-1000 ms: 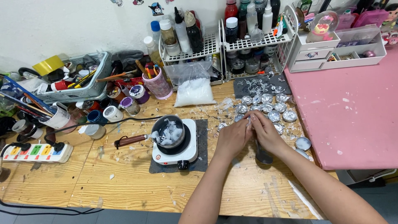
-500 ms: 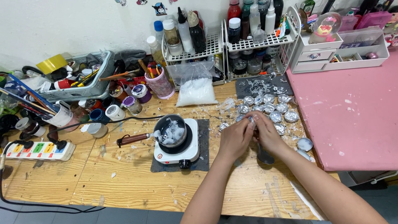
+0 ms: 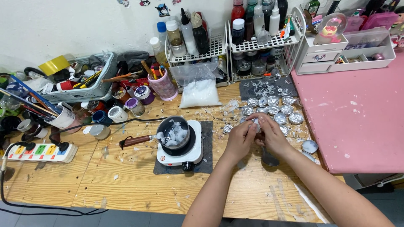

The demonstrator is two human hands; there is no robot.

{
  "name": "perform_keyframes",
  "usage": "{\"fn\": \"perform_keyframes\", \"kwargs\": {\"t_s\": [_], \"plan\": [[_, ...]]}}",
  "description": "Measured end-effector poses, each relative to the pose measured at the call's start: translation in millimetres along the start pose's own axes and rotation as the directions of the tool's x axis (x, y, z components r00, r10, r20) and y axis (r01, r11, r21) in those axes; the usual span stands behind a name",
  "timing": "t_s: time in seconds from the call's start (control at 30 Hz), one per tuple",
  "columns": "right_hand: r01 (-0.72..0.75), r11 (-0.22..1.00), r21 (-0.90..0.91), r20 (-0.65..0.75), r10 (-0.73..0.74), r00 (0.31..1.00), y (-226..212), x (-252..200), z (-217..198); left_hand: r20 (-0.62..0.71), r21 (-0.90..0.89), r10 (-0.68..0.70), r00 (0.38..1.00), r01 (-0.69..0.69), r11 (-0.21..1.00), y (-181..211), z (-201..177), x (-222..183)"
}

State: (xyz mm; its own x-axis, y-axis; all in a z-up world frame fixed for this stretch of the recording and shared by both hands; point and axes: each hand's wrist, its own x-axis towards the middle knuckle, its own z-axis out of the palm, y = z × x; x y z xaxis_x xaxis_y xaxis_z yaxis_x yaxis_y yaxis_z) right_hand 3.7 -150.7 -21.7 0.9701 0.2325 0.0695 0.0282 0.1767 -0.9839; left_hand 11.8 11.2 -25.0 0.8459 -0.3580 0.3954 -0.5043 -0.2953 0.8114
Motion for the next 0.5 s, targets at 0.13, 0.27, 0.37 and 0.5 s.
{"fn": "perform_keyframes", "kwargs": {"t_s": [0.13, 0.27, 0.37, 0.5], "plan": [[-0.005, 0.993, 0.122, -0.001, 0.005, 1.000, -8.3, -3.7, 5.6, -0.022, -0.152, -0.057, 0.998, 0.053, 0.987, -8.9, 9.8, -2.3], [0.002, 0.996, 0.088, -0.023, 0.000, 1.000, -8.3, -3.9, 5.7, -0.010, -0.439, -0.132, 0.991, 0.114, 0.891, -7.0, 13.6, -1.9], [0.024, 0.994, 0.104, -0.050, -0.019, 0.999, -2.6, -0.8, -0.6, -0.012, -0.671, -0.246, 0.969, 0.174, 0.721, -14.5, 12.8, 0.0], [0.007, 0.952, 0.306, 0.020, -0.014, 1.000, -29.2, -2.8, 4.1, 0.074, -0.759, -0.347, 0.935, 0.278, 0.589, 1.6, 10.8, 3.7]]}}
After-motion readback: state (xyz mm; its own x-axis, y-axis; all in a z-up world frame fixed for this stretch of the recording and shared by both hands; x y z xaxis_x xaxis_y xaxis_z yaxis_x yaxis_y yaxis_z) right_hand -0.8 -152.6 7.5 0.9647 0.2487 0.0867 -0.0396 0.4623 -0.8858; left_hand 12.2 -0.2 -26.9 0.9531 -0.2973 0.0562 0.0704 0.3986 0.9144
